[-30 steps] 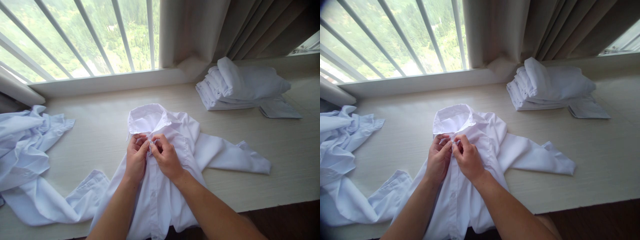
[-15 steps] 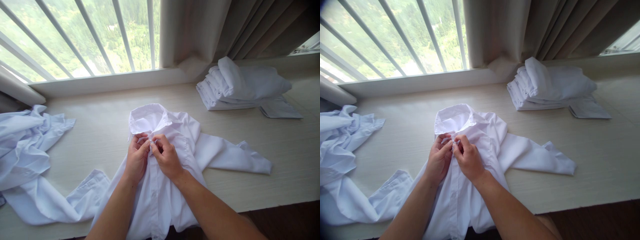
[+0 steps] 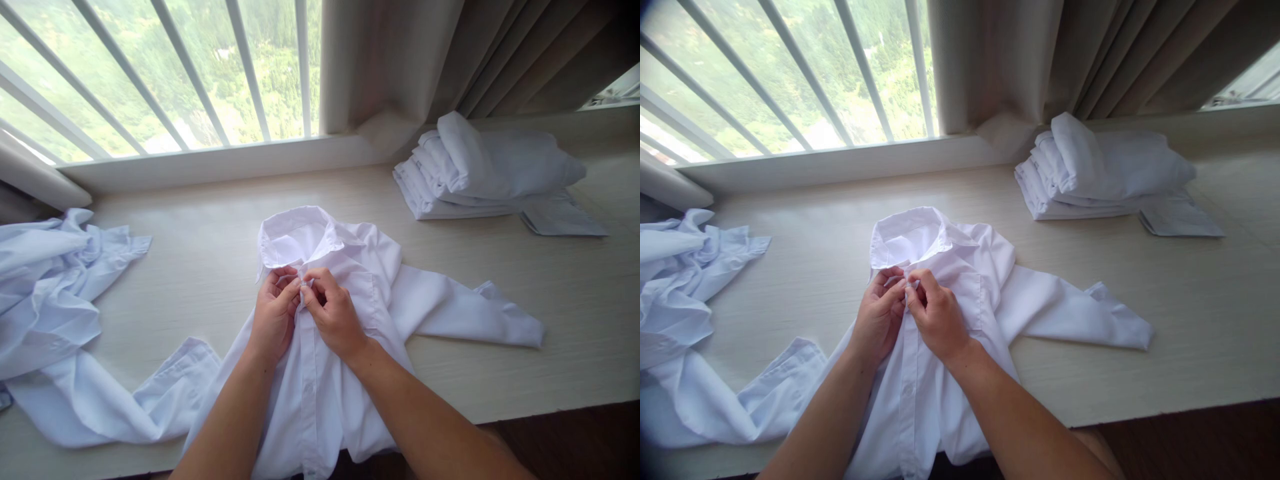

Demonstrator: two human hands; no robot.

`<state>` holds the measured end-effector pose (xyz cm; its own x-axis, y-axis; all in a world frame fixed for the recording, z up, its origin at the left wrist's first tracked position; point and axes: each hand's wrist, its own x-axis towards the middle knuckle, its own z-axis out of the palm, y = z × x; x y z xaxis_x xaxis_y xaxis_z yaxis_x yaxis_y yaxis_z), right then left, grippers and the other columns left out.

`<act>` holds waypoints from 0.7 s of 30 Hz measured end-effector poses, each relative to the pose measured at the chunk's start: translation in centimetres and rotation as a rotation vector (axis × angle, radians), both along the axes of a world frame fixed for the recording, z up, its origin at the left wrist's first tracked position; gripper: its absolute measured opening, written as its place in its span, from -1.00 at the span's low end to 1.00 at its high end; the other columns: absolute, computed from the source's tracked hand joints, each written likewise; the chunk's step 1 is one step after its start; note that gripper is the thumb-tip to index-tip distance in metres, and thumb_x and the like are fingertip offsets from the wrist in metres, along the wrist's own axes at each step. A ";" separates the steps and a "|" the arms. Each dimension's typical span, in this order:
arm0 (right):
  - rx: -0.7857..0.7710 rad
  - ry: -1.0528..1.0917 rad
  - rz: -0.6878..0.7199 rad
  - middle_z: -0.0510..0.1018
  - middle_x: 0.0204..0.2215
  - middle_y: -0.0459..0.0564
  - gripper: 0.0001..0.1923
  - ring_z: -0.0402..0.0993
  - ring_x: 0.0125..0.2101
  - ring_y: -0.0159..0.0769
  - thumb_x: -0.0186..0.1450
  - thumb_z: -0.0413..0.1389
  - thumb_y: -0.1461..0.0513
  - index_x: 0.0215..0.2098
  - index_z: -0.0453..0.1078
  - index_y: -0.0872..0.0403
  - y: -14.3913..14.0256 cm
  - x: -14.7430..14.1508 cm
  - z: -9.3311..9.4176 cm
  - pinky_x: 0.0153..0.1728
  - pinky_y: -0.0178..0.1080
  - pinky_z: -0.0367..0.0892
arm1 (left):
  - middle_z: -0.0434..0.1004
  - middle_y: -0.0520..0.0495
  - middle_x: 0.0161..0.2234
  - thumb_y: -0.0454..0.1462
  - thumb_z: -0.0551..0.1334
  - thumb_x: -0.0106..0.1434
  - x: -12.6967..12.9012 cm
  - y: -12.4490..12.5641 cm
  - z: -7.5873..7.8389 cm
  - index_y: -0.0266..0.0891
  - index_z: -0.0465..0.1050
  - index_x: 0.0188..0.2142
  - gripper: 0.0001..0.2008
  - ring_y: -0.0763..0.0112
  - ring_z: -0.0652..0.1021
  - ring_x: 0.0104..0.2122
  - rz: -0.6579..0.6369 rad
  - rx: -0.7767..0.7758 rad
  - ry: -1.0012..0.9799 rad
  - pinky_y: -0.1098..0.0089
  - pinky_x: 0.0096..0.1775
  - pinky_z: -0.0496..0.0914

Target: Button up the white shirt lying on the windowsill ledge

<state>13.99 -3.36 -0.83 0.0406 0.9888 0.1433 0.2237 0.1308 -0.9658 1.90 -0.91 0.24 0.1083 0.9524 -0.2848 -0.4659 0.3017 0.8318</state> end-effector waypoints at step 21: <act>-0.059 0.091 0.006 0.30 -0.56 -0.21 -0.79 0.26 -0.53 -0.43 0.48 0.07 0.08 -0.05 0.39 0.03 0.3 0.4 0.3 -0.42 -0.38 0.18 | 0.48 0.03 -0.40 -0.21 0.55 0.11 -0.5 0.5 -1.1 -0.26 0.48 -0.33 -0.69 0.55 0.48 -0.43 -0.024 -0.020 -0.031 0.48 -0.26 0.46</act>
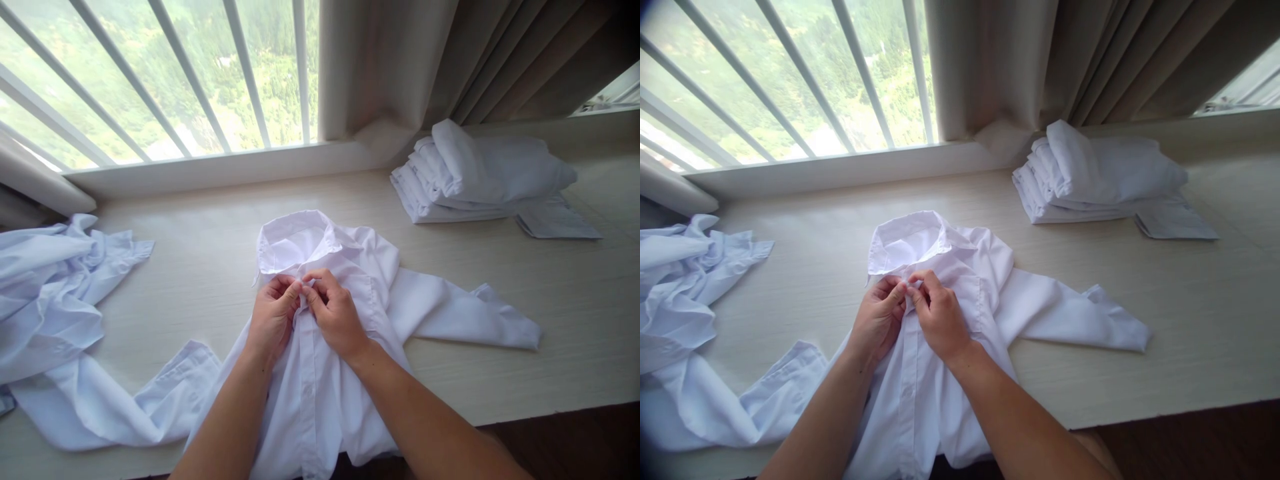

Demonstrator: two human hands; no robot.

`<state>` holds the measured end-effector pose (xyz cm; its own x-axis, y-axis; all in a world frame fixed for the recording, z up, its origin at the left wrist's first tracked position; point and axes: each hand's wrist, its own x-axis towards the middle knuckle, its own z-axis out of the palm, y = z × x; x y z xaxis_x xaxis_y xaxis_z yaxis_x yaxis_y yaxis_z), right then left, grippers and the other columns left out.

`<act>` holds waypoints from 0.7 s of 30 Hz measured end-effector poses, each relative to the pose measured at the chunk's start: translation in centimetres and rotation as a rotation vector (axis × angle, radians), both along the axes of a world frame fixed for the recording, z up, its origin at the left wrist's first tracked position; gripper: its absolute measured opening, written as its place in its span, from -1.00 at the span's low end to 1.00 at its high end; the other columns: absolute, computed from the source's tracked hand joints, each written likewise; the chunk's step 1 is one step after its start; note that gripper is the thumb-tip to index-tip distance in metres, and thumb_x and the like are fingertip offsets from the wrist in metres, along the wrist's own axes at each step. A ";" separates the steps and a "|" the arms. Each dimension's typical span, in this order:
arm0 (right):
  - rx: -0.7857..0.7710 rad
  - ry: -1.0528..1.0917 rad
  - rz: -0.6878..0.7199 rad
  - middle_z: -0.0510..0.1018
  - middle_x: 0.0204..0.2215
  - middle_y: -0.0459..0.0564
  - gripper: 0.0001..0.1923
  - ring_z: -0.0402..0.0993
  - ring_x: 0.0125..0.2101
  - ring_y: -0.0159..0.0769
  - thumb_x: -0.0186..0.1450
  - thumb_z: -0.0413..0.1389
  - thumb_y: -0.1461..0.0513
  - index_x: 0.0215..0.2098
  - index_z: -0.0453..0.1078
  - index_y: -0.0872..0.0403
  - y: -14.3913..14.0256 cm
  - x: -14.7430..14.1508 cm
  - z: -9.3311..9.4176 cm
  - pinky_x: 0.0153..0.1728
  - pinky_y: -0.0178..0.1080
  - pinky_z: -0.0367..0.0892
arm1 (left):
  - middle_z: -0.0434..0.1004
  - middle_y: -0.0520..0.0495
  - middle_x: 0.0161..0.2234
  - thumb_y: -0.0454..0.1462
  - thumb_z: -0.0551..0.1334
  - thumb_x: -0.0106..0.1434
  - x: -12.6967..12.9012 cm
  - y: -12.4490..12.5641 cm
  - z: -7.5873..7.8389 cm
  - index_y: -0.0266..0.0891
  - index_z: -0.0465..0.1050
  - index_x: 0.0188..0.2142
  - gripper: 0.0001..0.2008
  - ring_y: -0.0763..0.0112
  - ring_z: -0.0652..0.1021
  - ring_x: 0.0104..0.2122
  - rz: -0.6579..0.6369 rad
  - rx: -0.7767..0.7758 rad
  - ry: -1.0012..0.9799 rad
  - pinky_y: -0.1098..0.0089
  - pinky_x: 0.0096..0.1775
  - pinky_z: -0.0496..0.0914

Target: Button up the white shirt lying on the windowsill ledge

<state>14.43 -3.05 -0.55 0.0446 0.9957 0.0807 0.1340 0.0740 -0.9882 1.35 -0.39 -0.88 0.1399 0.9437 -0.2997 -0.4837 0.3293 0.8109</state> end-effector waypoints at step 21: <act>0.029 -0.004 -0.020 0.36 -0.54 -0.21 -0.84 0.31 -0.51 -0.46 0.46 0.07 0.19 -0.04 0.42 0.05 0.1 -0.1 -0.1 -0.41 -0.38 0.19 | 0.50 -0.03 -0.42 -0.13 0.51 0.16 0.1 -0.1 0.0 -0.31 0.62 -0.30 -0.72 0.50 0.49 -0.41 0.002 0.042 0.149 0.49 -0.29 0.42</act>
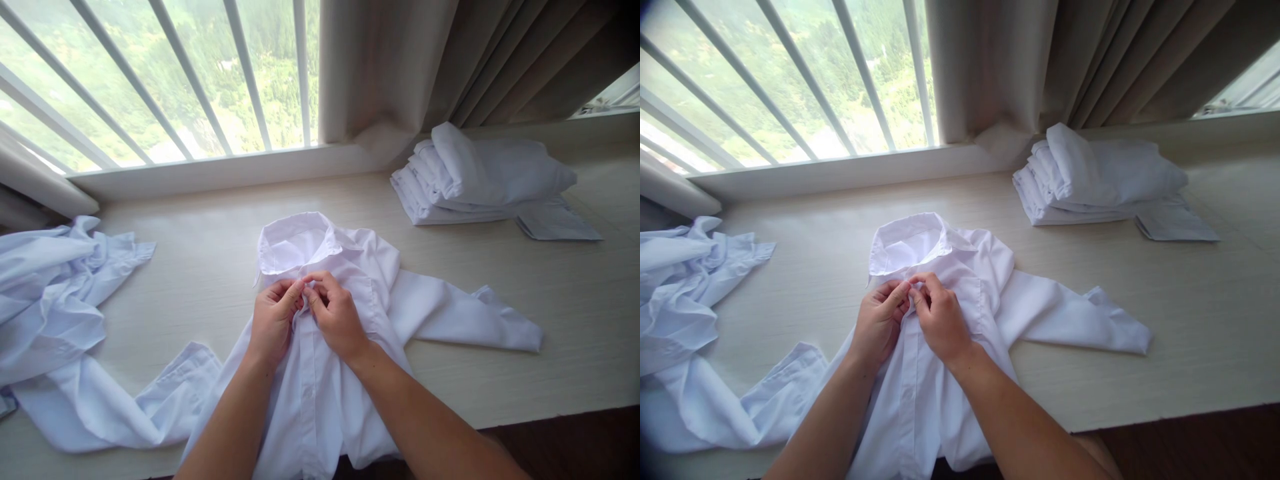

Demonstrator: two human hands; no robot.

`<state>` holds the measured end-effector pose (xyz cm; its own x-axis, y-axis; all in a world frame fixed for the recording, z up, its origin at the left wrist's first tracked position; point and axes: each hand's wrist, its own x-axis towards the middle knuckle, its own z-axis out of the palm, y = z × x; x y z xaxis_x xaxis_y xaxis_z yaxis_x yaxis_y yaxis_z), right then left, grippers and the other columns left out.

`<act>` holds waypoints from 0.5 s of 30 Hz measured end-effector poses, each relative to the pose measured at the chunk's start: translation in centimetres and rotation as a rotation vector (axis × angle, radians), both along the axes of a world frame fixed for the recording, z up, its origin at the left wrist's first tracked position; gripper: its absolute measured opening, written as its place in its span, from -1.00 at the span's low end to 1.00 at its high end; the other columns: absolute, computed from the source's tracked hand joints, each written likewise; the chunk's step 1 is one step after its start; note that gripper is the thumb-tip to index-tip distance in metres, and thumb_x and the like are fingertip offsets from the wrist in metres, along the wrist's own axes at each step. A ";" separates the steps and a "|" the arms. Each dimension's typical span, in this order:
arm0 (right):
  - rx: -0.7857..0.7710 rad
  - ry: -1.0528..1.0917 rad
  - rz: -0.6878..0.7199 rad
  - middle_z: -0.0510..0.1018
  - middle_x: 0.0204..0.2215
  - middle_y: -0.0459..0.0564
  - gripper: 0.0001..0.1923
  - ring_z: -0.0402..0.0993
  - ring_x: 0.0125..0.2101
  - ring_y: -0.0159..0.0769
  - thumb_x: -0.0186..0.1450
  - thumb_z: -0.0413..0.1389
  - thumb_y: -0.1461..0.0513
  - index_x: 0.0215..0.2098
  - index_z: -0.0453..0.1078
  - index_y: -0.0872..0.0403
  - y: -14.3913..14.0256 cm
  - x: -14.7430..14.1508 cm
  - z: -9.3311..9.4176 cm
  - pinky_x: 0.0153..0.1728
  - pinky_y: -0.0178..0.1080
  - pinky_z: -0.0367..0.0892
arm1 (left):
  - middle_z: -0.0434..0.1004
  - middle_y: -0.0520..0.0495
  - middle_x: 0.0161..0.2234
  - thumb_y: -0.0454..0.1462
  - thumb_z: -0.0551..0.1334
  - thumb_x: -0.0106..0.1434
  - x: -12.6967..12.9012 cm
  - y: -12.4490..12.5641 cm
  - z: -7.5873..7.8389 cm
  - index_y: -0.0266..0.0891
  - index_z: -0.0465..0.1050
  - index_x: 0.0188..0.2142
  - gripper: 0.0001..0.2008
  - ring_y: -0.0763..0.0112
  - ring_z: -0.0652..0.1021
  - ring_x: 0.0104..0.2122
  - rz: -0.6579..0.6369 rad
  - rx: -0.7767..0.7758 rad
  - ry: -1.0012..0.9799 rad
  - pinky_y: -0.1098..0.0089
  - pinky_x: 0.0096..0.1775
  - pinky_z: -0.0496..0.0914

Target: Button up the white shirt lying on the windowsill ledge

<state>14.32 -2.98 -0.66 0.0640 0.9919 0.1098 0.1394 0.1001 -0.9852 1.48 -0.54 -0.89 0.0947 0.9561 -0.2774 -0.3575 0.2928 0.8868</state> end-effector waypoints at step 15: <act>-0.080 0.059 -0.056 0.46 -0.50 -0.16 -0.80 0.30 -0.57 -0.46 0.48 0.05 0.07 -0.11 0.35 0.03 0.1 0.0 -0.4 -0.52 -0.39 0.18 | 0.41 0.02 -0.44 -0.14 0.45 0.22 0.3 -0.2 0.4 -0.31 0.56 -0.31 -0.75 0.55 0.40 -0.43 0.000 0.021 -0.006 0.54 -0.35 0.34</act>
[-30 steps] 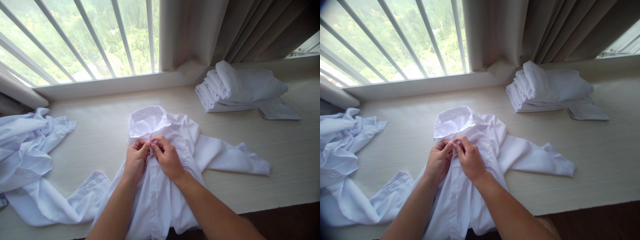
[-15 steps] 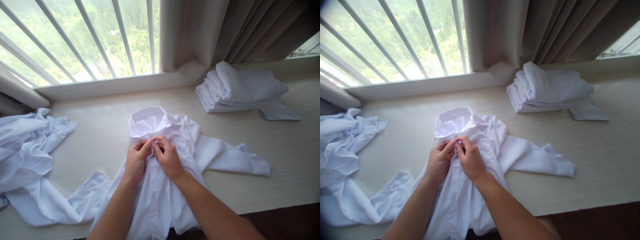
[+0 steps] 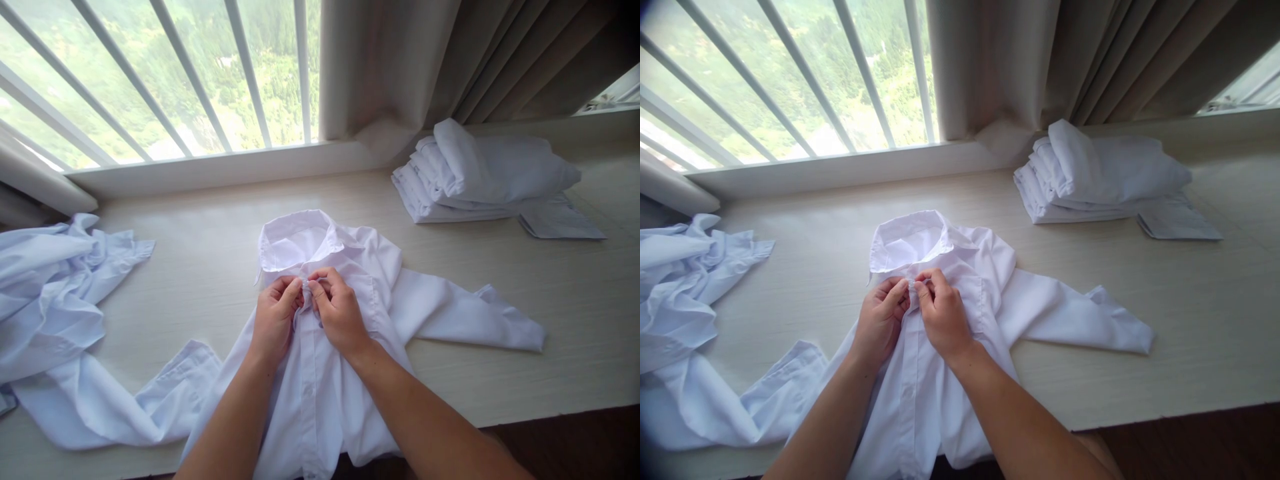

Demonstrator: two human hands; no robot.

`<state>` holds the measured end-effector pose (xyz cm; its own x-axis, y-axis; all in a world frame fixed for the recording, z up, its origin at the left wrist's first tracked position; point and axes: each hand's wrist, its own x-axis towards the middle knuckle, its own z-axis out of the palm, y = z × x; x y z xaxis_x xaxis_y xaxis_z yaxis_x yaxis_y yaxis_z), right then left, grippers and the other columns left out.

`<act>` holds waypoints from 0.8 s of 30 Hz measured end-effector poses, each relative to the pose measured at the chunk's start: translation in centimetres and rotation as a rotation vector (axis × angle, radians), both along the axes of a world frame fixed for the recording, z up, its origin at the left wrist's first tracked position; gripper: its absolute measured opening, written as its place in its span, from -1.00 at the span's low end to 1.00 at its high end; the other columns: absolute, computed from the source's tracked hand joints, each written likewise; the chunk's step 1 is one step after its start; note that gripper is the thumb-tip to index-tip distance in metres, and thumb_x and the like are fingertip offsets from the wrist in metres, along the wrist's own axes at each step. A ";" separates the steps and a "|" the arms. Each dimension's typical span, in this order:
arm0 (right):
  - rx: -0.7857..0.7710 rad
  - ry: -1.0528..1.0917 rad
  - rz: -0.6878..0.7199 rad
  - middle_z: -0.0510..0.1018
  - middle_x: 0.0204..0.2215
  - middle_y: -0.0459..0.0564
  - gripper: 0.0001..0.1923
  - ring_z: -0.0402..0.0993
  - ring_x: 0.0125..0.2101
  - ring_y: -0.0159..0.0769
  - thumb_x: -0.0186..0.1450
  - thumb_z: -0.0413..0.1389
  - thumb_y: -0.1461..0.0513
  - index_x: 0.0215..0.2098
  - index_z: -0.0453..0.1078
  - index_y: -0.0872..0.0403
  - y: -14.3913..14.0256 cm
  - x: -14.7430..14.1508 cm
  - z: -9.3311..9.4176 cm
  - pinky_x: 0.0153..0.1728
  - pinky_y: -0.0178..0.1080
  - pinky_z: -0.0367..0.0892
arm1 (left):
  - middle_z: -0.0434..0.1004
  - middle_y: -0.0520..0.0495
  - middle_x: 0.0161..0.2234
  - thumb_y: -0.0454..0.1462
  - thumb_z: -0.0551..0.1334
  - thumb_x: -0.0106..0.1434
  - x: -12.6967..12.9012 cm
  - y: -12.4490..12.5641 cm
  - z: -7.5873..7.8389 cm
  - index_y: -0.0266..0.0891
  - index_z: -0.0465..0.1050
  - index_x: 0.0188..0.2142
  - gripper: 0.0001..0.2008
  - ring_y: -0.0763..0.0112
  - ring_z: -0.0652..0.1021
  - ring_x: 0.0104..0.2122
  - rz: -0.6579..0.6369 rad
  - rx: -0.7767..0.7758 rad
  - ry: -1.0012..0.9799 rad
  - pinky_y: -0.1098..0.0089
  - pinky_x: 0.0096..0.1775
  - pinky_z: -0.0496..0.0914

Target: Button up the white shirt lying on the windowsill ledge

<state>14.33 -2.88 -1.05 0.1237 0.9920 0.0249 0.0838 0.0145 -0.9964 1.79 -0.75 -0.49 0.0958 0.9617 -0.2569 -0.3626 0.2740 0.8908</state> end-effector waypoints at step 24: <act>0.120 0.062 -0.309 0.44 -0.15 -0.07 -0.66 0.30 -0.50 -0.52 0.40 0.11 0.15 0.11 0.22 -0.03 1.3 2.2 0.5 -0.46 -0.39 0.29 | 0.37 0.07 -0.51 -0.08 0.38 0.30 -2.1 -0.6 1.9 -0.22 0.52 -0.34 -0.74 0.50 0.39 -0.50 0.361 0.380 0.640 0.48 -0.41 0.29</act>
<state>16.50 -1.56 -0.57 0.4230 0.8979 0.1222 0.0420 0.1153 -0.9924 -0.34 -1.34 1.37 -0.2898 0.9376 0.1923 0.2378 -0.1240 0.9633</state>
